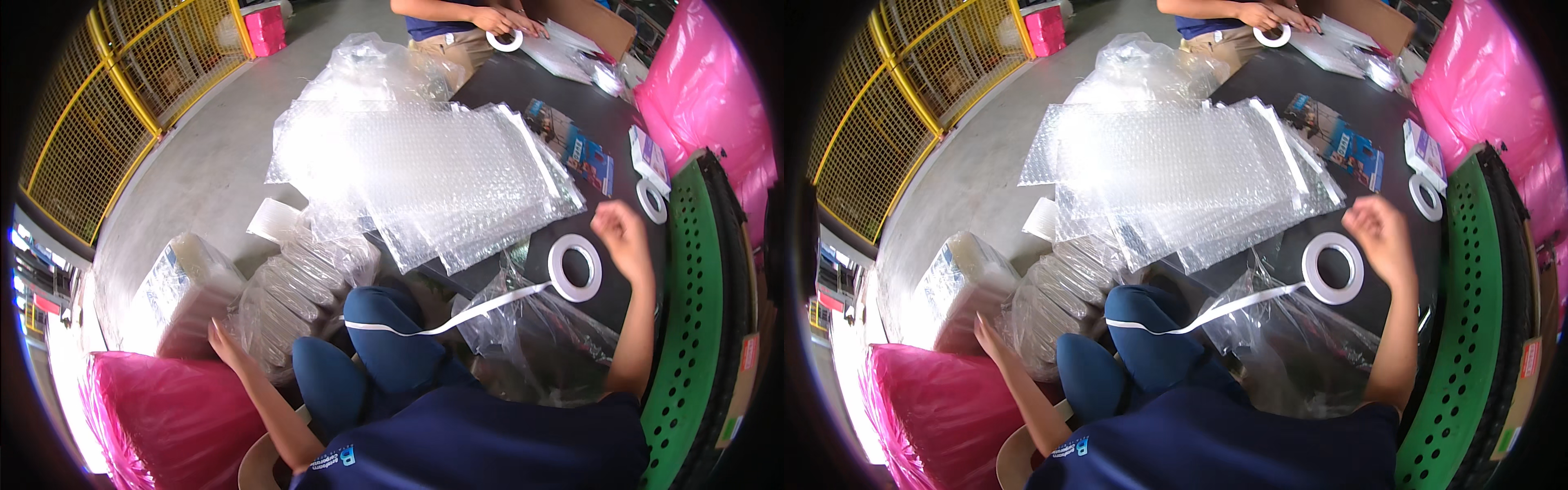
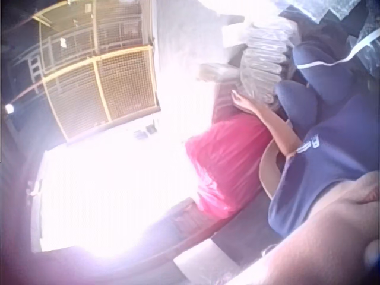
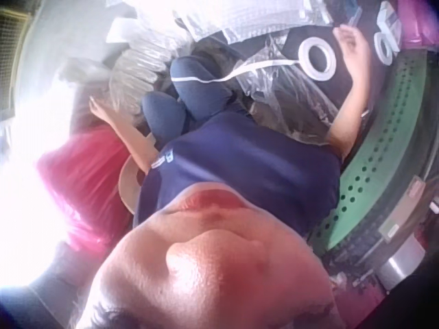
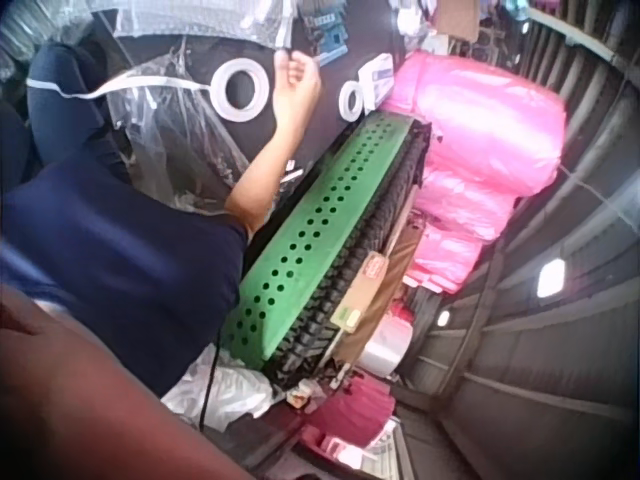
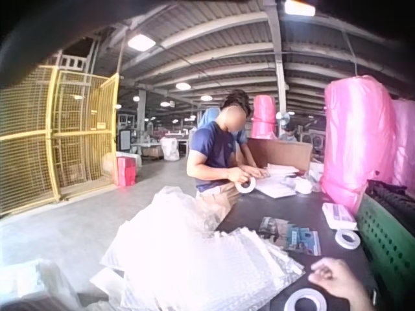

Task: The person sits on a chair and wraps sheets of bubble wrap with white tape. They pull tape from a roll, apply it to the bubble wrap, and fold the material over to secure it. The person handles multiple sheets of bubble wrap and stacks them on their lap.

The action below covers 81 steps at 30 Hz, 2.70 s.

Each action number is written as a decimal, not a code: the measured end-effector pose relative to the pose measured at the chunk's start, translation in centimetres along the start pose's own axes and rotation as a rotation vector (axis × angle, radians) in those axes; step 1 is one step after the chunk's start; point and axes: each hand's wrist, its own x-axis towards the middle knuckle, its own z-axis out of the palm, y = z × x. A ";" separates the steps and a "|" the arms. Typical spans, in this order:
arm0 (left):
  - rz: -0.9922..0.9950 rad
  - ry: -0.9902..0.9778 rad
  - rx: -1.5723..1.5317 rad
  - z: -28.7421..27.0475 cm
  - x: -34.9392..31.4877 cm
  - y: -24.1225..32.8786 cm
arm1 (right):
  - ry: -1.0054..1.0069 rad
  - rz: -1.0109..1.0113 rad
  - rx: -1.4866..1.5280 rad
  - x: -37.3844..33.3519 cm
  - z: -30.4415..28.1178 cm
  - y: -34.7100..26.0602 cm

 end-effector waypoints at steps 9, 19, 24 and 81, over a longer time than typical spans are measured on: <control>0.257 -0.633 0.152 25.7 7.9 18.4 | -0.359 0.180 0.150 12.3 6.2 -2.4; 0.002 -1.425 0.481 26.2 -7.9 19.0 | -0.308 0.192 -0.029 13.3 7.4 -0.1; -0.323 -1.308 0.213 23.2 -14.3 18.8 | -0.358 0.190 -0.039 16.2 7.9 0.5; 0.562 -1.660 -0.189 29.4 -15.5 17.4 | -0.297 -1.042 -0.450 10.9 3.8 -13.8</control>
